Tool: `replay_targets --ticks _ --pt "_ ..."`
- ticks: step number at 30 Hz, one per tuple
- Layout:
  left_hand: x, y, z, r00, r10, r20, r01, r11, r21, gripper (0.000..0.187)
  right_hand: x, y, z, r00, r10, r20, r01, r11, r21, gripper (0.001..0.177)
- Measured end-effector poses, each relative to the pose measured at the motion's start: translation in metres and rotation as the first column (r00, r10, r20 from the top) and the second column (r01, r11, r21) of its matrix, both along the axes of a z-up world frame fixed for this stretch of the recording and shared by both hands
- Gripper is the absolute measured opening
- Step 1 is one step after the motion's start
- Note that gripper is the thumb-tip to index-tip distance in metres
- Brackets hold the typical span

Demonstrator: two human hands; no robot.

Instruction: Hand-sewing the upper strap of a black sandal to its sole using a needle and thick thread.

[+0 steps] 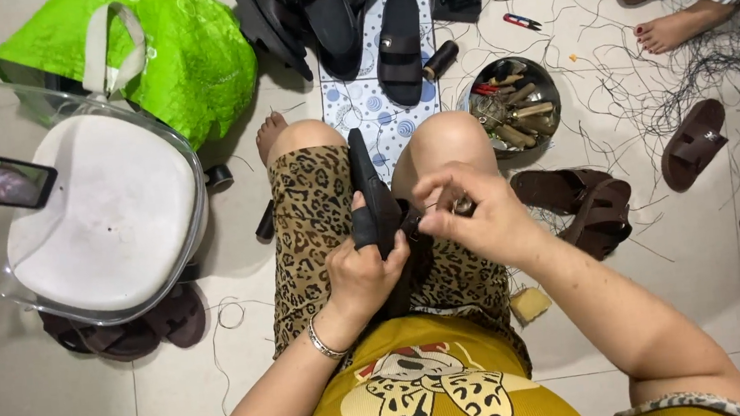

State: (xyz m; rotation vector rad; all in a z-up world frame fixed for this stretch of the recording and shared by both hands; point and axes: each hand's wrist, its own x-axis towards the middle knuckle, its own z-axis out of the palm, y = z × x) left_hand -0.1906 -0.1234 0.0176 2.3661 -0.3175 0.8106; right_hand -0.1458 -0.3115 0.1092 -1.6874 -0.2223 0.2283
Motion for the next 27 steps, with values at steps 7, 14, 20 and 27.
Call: replay_targets --ticks 7,14,20,27 --pt "0.005 0.006 0.005 0.969 -0.15 -0.197 0.146 0.989 -0.038 0.079 0.003 -0.005 -0.003 0.994 0.11 0.019 -0.111 0.99 0.089 0.012" --pt "0.02 0.059 0.011 0.567 -0.497 -0.657 0.072 0.824 -0.562 0.054 0.016 0.0 0.04 0.839 0.541 -0.059 -0.458 0.643 -0.614 0.013" --pt "0.037 0.071 0.047 0.594 -0.489 -0.639 -0.022 0.784 -0.621 0.025 0.007 0.007 -0.01 0.817 0.507 0.274 0.037 0.428 -0.903 0.01" --pt "0.05 0.101 0.059 0.072 -0.395 -0.916 0.385 0.858 -0.34 0.053 0.047 -0.2 -0.03 0.78 -0.504 0.371 0.625 0.63 -0.46 0.021"
